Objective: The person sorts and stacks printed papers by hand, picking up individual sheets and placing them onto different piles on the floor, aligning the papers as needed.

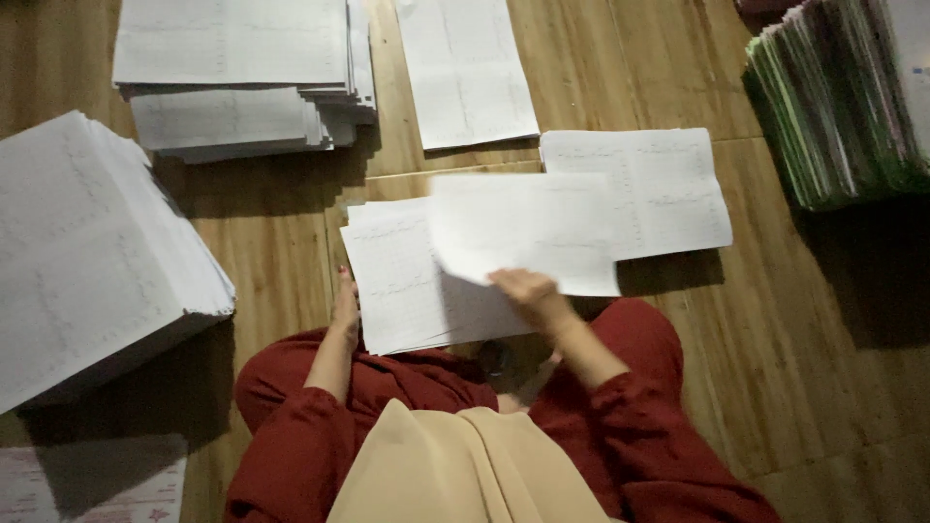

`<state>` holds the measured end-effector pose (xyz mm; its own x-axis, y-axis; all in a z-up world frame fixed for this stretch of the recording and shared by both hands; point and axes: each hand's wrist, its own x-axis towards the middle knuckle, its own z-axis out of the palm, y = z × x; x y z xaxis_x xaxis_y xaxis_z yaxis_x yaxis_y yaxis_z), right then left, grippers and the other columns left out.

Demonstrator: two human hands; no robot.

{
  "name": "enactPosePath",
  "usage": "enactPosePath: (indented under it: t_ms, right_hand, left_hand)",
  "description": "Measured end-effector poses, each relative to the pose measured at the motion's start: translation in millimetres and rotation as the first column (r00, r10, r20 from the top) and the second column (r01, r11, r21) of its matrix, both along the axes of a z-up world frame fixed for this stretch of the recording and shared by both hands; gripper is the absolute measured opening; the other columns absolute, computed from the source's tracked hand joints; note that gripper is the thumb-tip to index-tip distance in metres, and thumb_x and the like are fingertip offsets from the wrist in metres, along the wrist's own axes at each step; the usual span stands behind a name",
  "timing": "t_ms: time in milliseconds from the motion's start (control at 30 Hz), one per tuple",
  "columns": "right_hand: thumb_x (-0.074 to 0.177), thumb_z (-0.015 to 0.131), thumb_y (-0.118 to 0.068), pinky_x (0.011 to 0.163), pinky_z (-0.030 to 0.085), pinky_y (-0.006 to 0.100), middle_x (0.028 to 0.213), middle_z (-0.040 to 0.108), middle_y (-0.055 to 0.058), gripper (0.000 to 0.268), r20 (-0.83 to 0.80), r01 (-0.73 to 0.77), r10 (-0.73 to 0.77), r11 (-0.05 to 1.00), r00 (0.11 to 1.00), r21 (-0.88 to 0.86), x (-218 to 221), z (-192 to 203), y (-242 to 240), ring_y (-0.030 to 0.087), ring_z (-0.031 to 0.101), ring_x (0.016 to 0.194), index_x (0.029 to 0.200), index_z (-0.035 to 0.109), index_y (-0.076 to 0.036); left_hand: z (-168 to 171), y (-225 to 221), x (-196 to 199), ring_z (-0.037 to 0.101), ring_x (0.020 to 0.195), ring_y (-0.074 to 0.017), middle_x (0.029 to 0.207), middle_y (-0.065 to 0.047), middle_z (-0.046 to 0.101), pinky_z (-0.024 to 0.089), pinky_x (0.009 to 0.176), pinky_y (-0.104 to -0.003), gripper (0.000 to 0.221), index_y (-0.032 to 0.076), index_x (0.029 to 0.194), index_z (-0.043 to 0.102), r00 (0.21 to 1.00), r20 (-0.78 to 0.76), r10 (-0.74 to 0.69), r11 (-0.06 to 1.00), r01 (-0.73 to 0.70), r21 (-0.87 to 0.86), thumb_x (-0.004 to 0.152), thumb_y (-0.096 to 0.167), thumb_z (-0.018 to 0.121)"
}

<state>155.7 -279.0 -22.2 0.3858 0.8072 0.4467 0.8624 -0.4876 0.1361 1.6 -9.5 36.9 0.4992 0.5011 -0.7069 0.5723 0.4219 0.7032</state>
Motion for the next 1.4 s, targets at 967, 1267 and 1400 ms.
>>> enactPosePath:
  t_ms: [967, 1267, 1400]
  right_hand:
    - [0.079, 0.059, -0.018, 0.07, 0.053, 0.032, 0.115, 0.06, -0.005, 0.007, -0.178, 0.279, -0.351, 0.901, 0.919, -0.333, 101, 65, -172, 0.021, 0.061, 0.1, 0.082, 0.065, -0.019]
    - [0.083, 0.056, -0.019, 0.053, 0.049, 0.023, 0.07, 0.057, -0.01, 0.013, -0.028, 0.06, -0.057, 0.995, 0.998, 0.084, 24, 71, -40, 0.009, 0.06, 0.06, 0.091, 0.055, -0.03]
    - [0.081, 0.057, -0.013, 0.048, 0.049, 0.024, 0.07, 0.058, -0.005, 0.016, -0.139, -0.084, 0.106, 0.985, 0.985, 0.151, -24, 17, 29, 0.012, 0.06, 0.059, 0.094, 0.056, -0.022]
  left_hand:
    - [-134, 31, -26, 0.056, 0.075, -0.0186, 0.086, -0.011, 0.06, 0.048, 0.066, -0.034, 0.036, 0.003, 0.104, 0.058, 0.965, 0.241, -0.107, 0.988, 0.076, 0.133, 0.073, 0.014, 0.073]
    - [-144, 31, -13, 0.047, 0.113, -0.0391, 0.11, -0.026, 0.057, 0.032, 0.097, -0.05, 0.062, -0.003, 0.103, 0.061, 0.995, -0.005, -0.096, 0.945, 0.093, 0.313, 0.089, 0.054, 0.042]
    - [-105, 27, -6, 0.061, 0.088, -0.031, 0.103, -0.018, 0.059, 0.052, 0.069, -0.034, 0.086, 0.014, 0.119, 0.056, 0.997, 0.043, 0.062, 0.998, -0.061, -0.027, 0.079, 0.082, 0.024]
